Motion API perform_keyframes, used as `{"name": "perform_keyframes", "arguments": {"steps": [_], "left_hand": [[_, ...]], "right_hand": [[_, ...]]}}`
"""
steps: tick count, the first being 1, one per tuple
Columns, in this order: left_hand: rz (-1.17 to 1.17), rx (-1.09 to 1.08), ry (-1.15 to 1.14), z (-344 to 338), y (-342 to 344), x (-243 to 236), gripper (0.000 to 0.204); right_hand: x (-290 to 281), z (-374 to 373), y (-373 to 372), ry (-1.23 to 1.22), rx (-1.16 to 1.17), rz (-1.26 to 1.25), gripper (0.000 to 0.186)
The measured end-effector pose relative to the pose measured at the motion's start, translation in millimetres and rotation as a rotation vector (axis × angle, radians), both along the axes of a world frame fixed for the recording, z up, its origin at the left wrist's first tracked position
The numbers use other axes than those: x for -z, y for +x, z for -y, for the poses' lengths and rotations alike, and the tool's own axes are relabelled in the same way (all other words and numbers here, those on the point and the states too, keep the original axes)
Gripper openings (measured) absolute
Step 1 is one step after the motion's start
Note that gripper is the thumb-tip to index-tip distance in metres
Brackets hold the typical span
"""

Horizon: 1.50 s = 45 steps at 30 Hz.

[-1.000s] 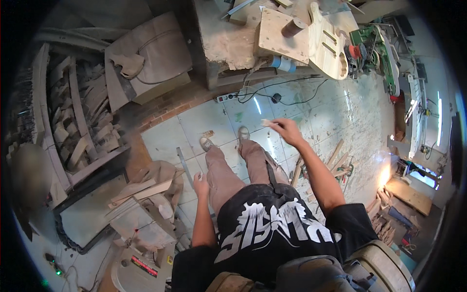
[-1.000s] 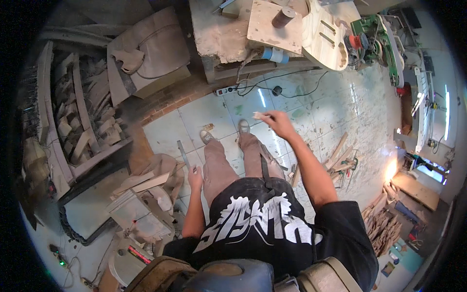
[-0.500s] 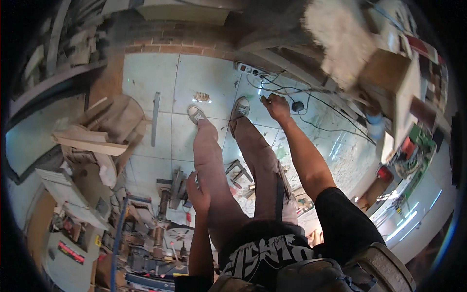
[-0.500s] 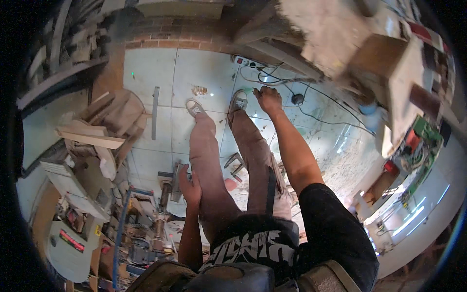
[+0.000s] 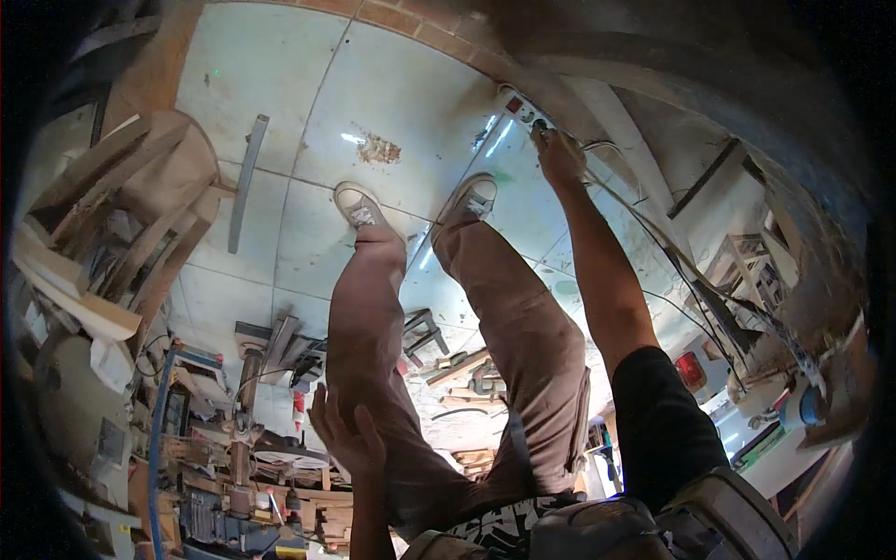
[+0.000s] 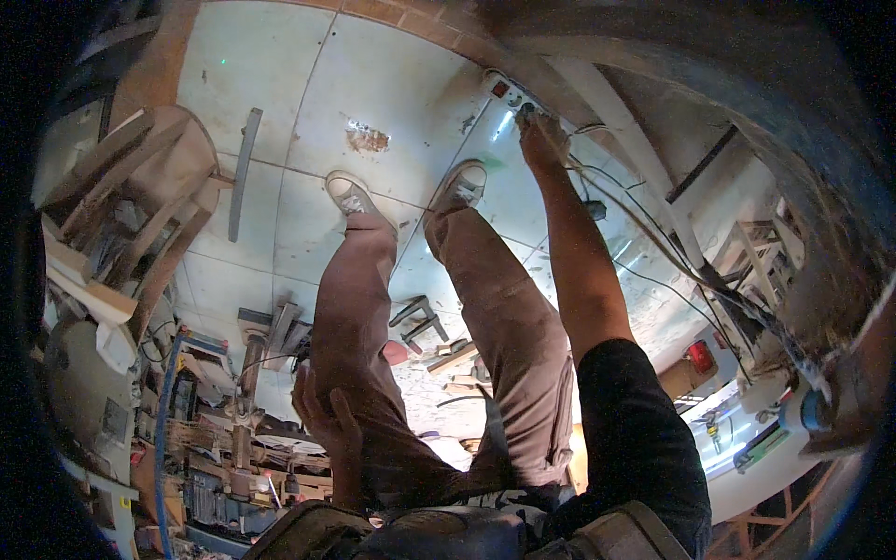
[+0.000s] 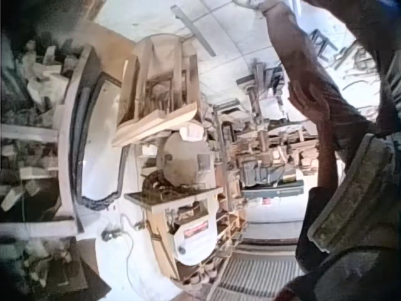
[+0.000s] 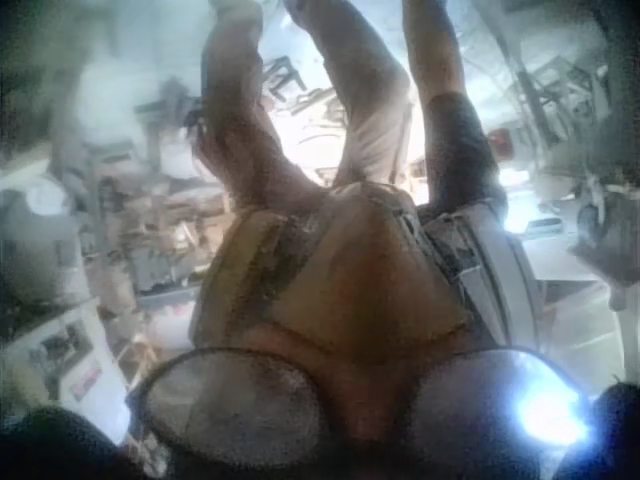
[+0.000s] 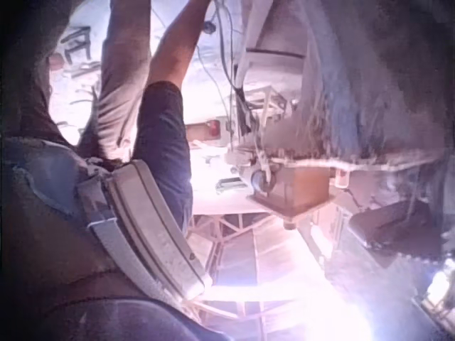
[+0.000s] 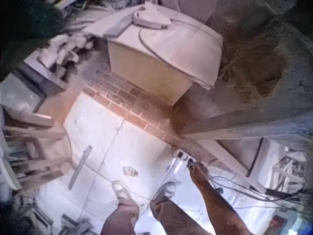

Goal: The person holds a guitar body by hand and moves its edges against a belt sander. The person then holds the guitar body up at several angles and uses a cylindrical sander on the internal and curved sections.

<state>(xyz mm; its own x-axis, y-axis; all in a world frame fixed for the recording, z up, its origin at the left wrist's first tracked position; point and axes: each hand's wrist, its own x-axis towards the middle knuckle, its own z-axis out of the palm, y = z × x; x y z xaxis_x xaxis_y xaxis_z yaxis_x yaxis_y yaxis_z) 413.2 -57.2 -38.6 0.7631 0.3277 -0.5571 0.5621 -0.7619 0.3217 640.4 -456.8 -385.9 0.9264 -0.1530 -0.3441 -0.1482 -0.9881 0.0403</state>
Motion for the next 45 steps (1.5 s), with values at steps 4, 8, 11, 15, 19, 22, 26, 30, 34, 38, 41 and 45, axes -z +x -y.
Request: {"name": "perform_keyframes", "arguments": {"steps": [4,8,11,15,19,22,26,30,34,38,41,45], "left_hand": [[-0.072,0.017,0.065,-8.5,2.8,-2.8,0.041],[-0.065,-0.045,0.039,-12.0,3.7,0.2,0.042],[-0.126,-0.038,0.056,-14.5,5.6,1.8,0.043],[-0.145,-0.098,0.049,-14.2,5.3,1.4,0.043],[-0.168,-0.112,0.061,-14.9,1.2,-0.6,0.043],[-0.178,-0.129,0.054,-15.2,1.3,0.8,0.042],[-0.134,-0.067,0.069,-15.6,2.5,1.9,0.041],[-0.051,0.023,0.055,-10.3,15.5,6.9,0.043],[0.051,0.026,-0.015,-6.0,27.1,8.8,0.042],[0.163,0.218,0.012,0.5,45.5,9.2,0.041],[0.130,0.293,-0.025,-1.9,46.4,1.9,0.044],[0.140,0.360,-0.179,-1.1,80.7,-15.6,0.042]], "right_hand": [[19.2,-4.9,27.3,0.083,0.095,-0.189,0.049],[28.3,-0.9,36.6,0.059,0.067,-0.242,0.049],[42.9,10.5,43.7,-0.008,-0.015,-0.237,0.047],[57.1,7.9,46.8,-0.085,-0.048,-0.336,0.040],[66.3,-0.7,43.9,-0.098,-0.070,-0.332,0.031],[80.0,-5.4,41.0,-0.189,-0.151,-0.373,0.026],[73.2,-29.8,37.6,-0.187,-0.138,-0.275,0.021],[51.4,-9.9,26.3,-0.201,-0.398,-0.033,0.027],[-87.0,-83.1,-48.8,0.410,-0.078,-0.401,0.034],[-261.9,-78.4,-136.6,0.589,0.113,-0.279,0.039],[-380.0,-49.6,-162.7,0.617,0.382,-0.271,0.038],[-483.4,13.2,-213.9,0.728,0.768,-0.012,0.049]]}}
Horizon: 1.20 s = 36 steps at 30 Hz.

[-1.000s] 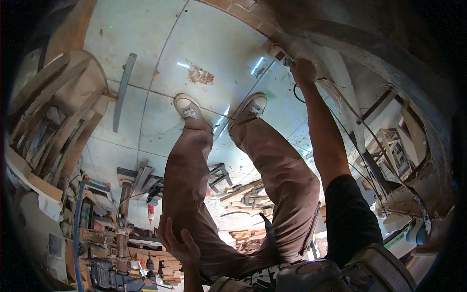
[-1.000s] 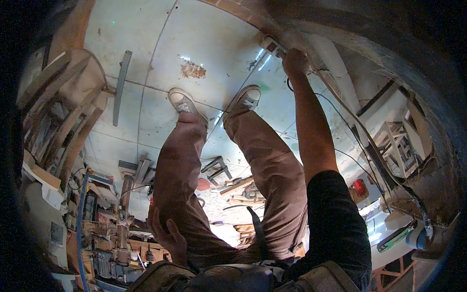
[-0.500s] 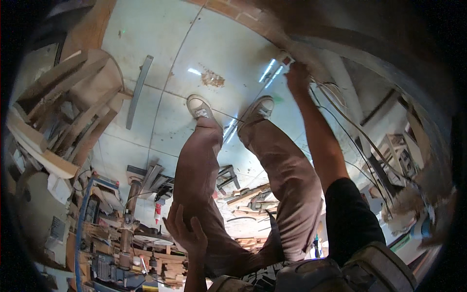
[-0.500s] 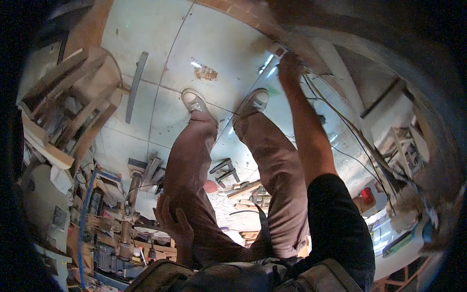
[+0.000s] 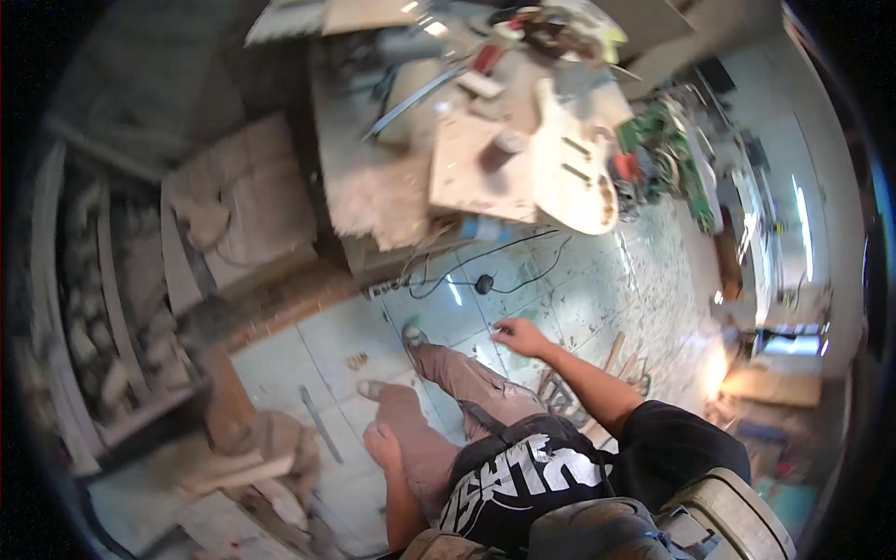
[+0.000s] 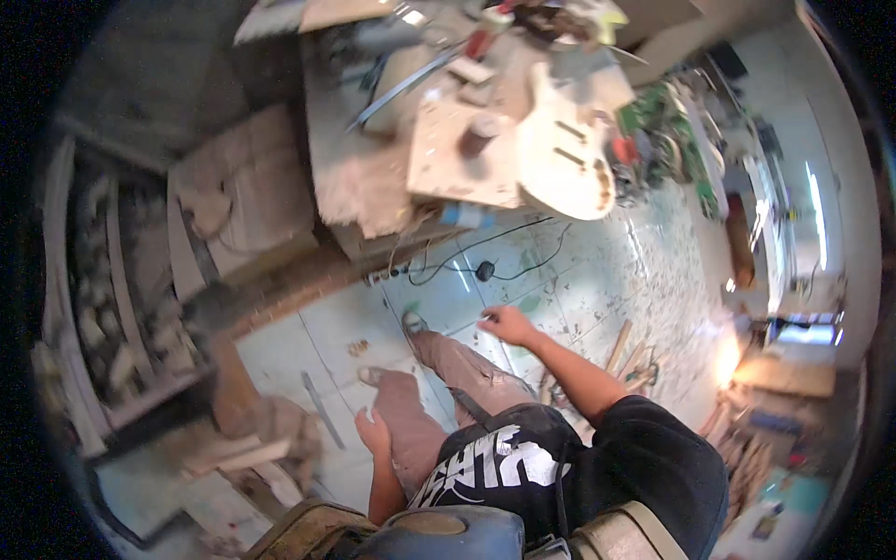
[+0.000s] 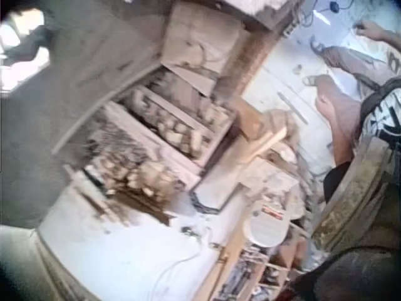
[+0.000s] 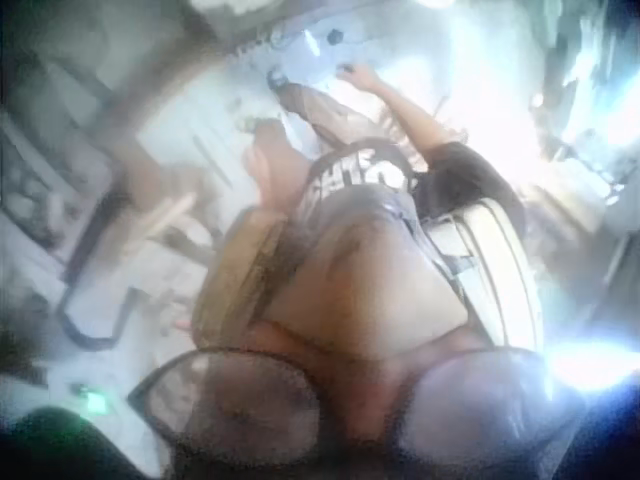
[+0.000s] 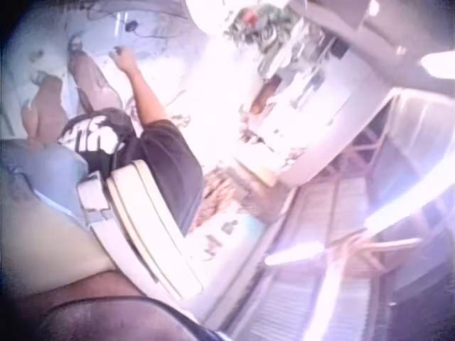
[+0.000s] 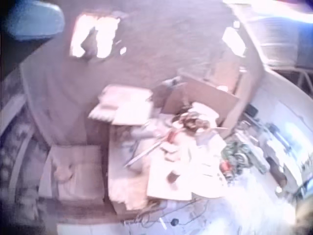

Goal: The person holds a guitar body by hand and moves its edges against a belt sander. The person then holds the guitar body up at several angles and uses a cylindrical sander on the internal and curved sections.

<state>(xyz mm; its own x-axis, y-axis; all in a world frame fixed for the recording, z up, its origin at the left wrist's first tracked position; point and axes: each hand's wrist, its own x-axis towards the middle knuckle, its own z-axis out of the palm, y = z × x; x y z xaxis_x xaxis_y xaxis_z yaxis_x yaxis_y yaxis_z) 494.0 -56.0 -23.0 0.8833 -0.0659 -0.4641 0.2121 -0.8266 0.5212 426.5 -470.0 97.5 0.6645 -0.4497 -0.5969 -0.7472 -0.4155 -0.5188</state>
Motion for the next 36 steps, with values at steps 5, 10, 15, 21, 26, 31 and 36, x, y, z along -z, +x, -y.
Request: {"name": "perform_keyframes", "arguments": {"steps": [5,10,15,21,26,31,36], "left_hand": [[-0.219,0.226,-0.172,13.3,81.3,-58.8,0.034],[-0.162,0.110,-0.104,12.0,130.8,-79.0,0.031],[-0.219,-0.028,-0.080,30.7,125.0,-92.7,0.029],[-0.377,0.072,-0.094,114.5,87.9,-141.2,0.029],[-0.365,0.023,-0.303,135.5,99.6,-134.2,0.033],[-0.395,-0.014,-0.281,173.3,142.5,-143.7,0.037],[-0.328,-0.037,-0.413,218.7,183.4,-168.4,0.034]], "right_hand": [[-57.7,100.1,-50.7,0.265,0.985,0.364,0.065],[-59.9,177.6,-61.6,0.423,1.415,0.585,0.102],[-29.4,227.0,-22.2,0.828,1.546,0.966,0.104],[-4.8,242.3,1.3,0.794,1.695,1.069,0.063],[-52.7,249.5,4.0,0.735,1.725,0.996,0.053],[-91.8,266.4,10.5,0.753,1.736,1.281,0.061],[-138.7,277.9,19.7,0.306,1.595,1.330,0.067]]}}
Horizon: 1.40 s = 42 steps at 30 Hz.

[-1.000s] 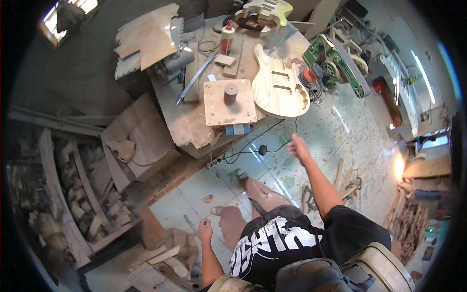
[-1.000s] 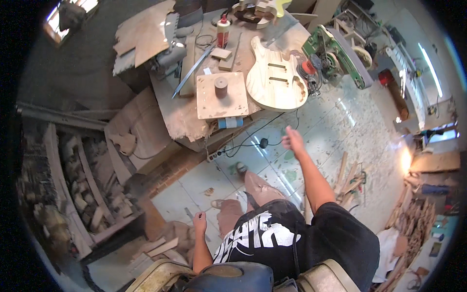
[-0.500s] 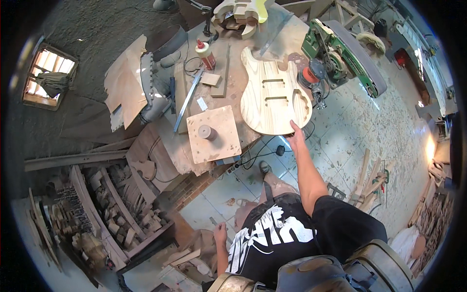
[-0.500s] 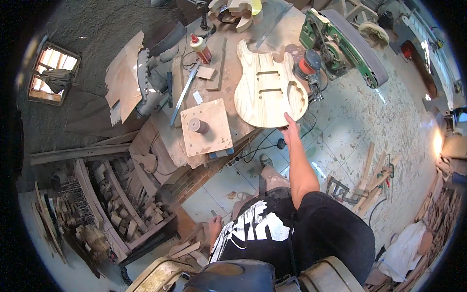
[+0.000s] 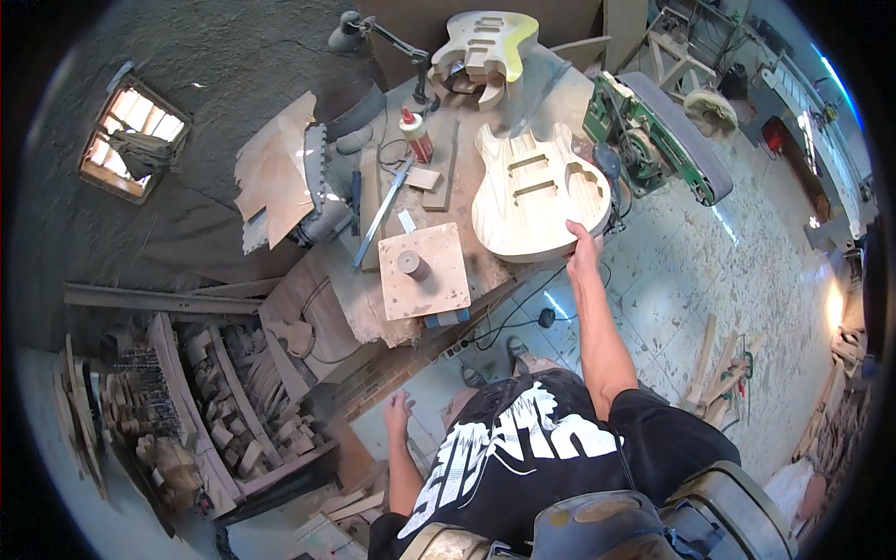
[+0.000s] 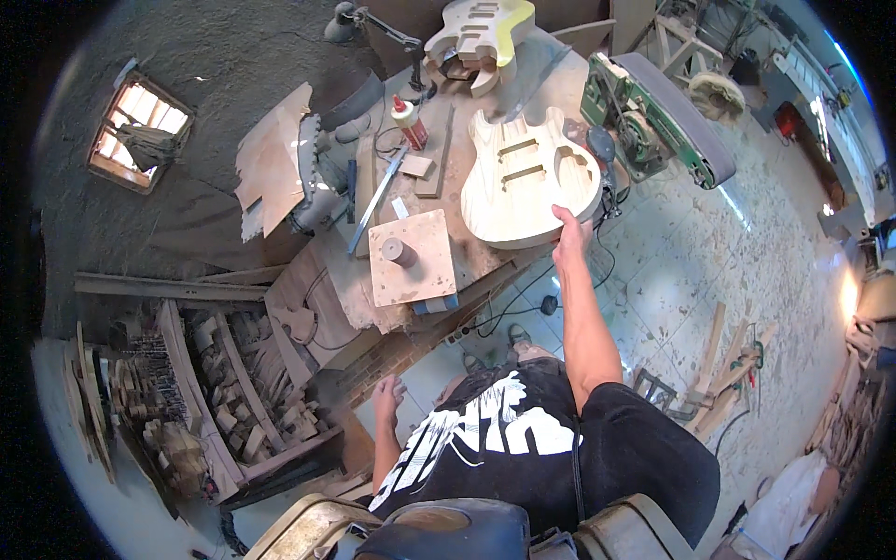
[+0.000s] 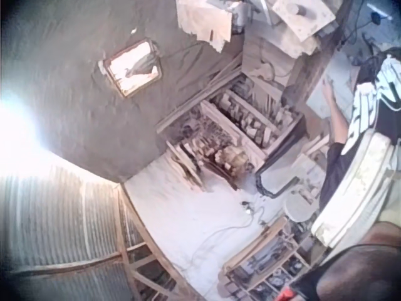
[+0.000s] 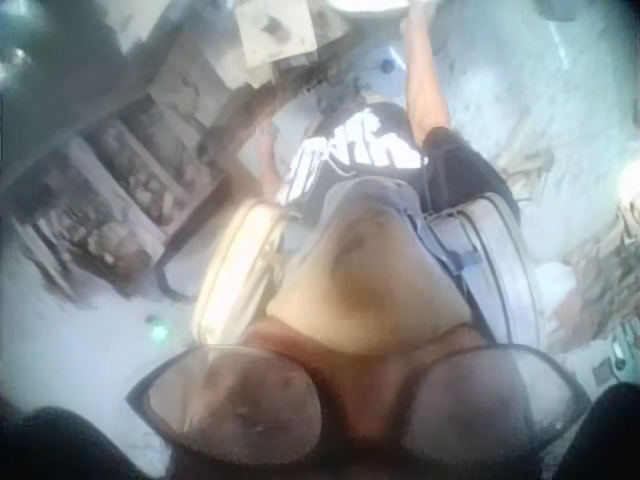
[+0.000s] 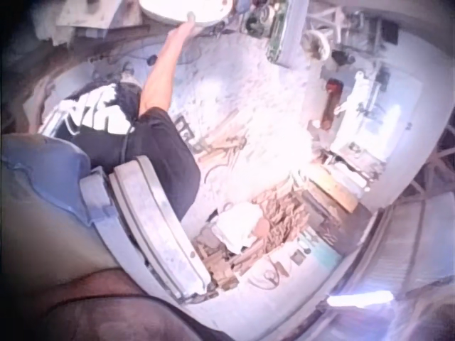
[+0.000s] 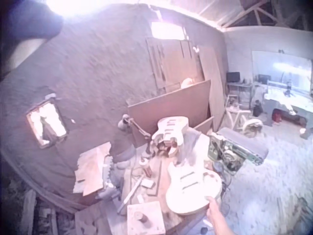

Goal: The person holds a guitar body by hand and moves its edges against a belt sander. The person then holds the guitar body up at several angles and uses a cylindrical sander on the internal and curved sections.

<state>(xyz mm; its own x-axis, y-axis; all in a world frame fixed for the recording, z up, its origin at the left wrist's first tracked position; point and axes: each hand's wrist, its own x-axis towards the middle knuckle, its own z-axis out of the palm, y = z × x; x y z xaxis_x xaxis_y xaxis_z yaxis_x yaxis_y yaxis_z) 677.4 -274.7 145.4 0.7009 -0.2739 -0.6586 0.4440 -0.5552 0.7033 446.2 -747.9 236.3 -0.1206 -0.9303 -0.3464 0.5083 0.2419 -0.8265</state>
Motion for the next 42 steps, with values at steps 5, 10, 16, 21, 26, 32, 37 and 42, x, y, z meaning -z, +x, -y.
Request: {"name": "perform_keyframes", "arguments": {"steps": [5,10,16,21,26,32,37,42], "left_hand": [[0.053,-0.147,-0.302,17.4,29.9,-18.7,0.030],[0.176,-0.301,-0.468,73.0,28.4,-79.6,0.035],[-0.290,0.411,-0.765,162.5,-33.0,-165.4,0.073],[-0.663,0.344,-1.285,182.1,-65.7,-205.1,0.076],[-0.451,-0.001,-0.704,142.0,-87.4,-156.0,0.037],[-0.283,0.071,-0.619,121.3,-67.0,-121.7,0.034],[-0.210,0.124,-0.613,127.9,-32.0,-73.3,0.030],[-0.142,0.278,-0.583,127.2,-5.0,-80.3,0.036]], "right_hand": [[-38.9,-18.7,-14.6,-0.096,0.034,-0.025,0.058],[-102.5,-100.2,-102.1,-0.067,-0.021,-0.086,0.060],[-154.6,-201.8,-184.2,-0.156,0.021,-0.037,0.060],[-143.4,-246.7,-193.5,-0.144,-0.042,0.076,0.062],[-51.3,-264.1,-213.2,-0.056,-0.125,0.044,0.067],[9.7,-273.4,-185.5,0.119,-0.257,0.203,0.069],[54.8,-279.1,-161.7,0.143,-0.251,0.286,0.068],[57.1,-293.2,-134.1,0.221,-0.182,0.219,0.067]]}}
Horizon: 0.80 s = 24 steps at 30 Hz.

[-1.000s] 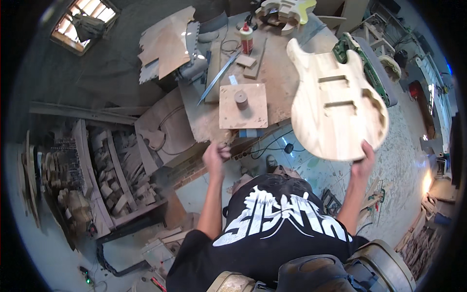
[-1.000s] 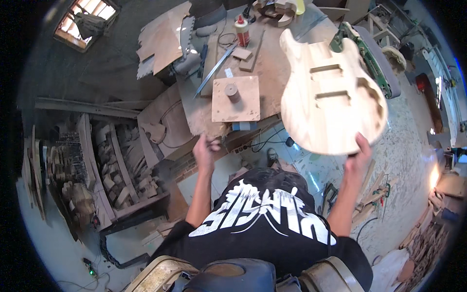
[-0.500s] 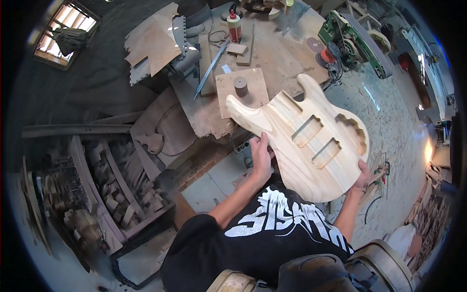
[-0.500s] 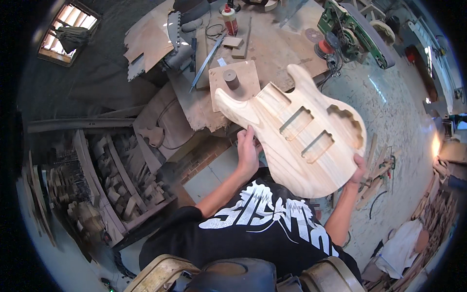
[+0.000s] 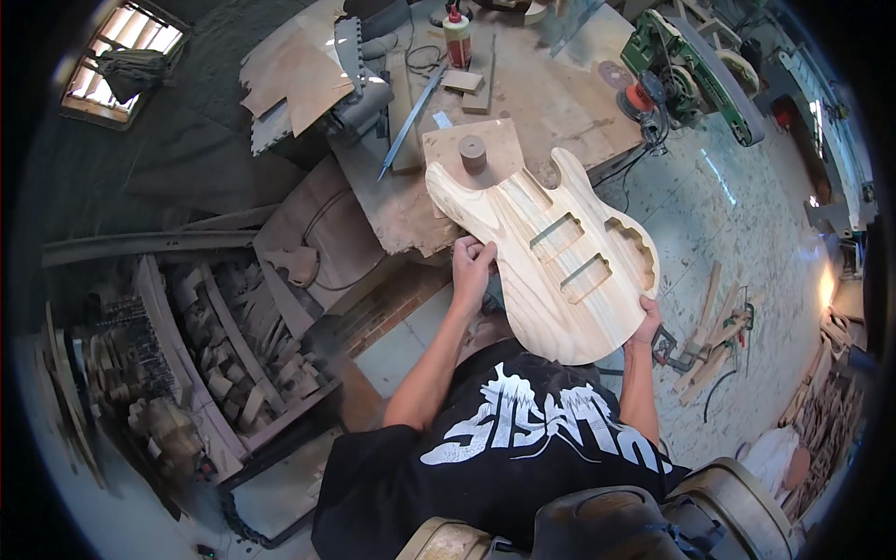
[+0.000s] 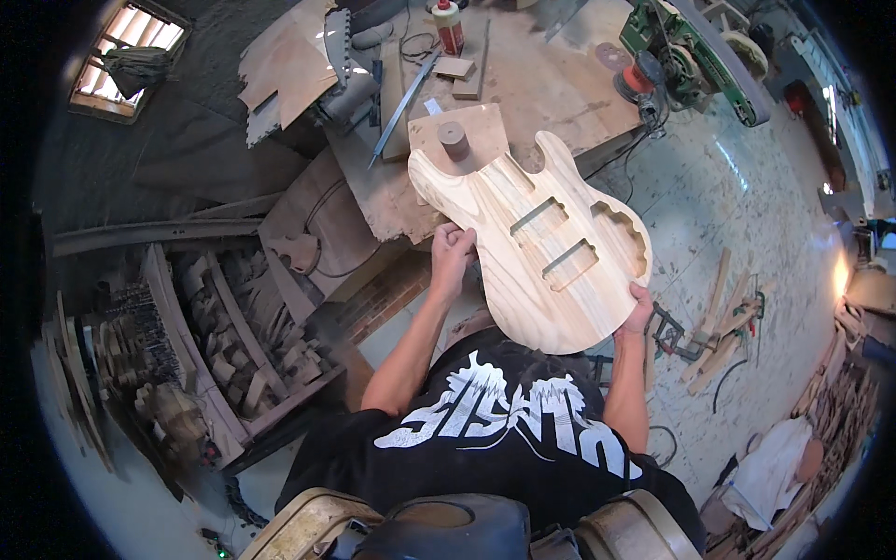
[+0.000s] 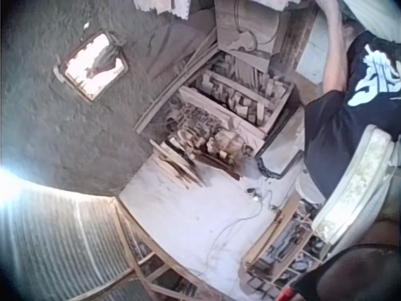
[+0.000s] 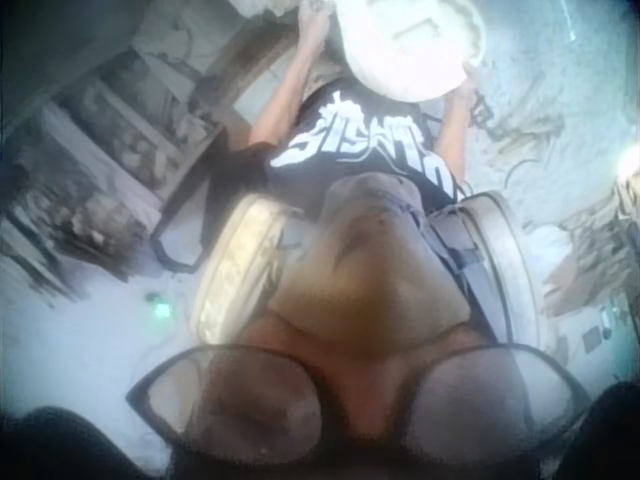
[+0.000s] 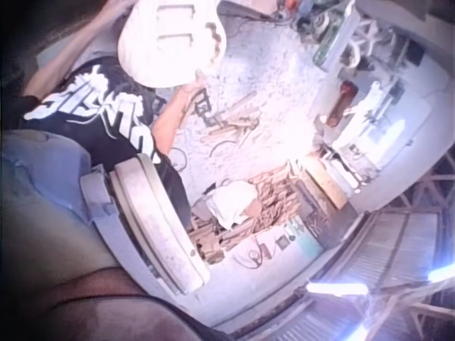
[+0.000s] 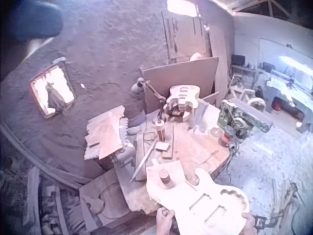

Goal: The person holds a guitar body by hand and moves its edges against a belt sander. The person then holds the guitar body up at several angles and uses a cylindrical sander on the internal and curved sections.

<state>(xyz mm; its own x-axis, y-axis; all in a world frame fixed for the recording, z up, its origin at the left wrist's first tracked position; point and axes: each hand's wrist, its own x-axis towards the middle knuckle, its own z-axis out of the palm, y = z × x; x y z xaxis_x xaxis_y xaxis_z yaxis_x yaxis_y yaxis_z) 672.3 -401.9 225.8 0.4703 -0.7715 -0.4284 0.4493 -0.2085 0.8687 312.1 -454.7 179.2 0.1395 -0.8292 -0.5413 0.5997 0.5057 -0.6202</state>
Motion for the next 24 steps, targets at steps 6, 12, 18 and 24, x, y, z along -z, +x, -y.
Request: {"name": "perform_keyframes", "arguments": {"steps": [6,12,18,24], "left_hand": [[0.736,-0.224,0.181,27.7,51.4,-7.4,0.047],[0.858,-0.116,0.039,83.5,94.9,18.4,0.052],[0.844,-0.080,-0.056,101.9,112.4,36.5,0.049],[0.773,-0.008,-0.101,118.3,131.9,41.1,0.046]], "right_hand": [[-17.7,-6.7,20.4,0.035,0.076,-0.107,0.066],[-26.6,-4.7,28.9,0.057,0.086,-0.090,0.061],[-31.1,-2.0,32.6,0.084,0.091,-0.119,0.065],[-33.5,1.0,40.2,0.091,0.111,-0.104,0.065]]}}
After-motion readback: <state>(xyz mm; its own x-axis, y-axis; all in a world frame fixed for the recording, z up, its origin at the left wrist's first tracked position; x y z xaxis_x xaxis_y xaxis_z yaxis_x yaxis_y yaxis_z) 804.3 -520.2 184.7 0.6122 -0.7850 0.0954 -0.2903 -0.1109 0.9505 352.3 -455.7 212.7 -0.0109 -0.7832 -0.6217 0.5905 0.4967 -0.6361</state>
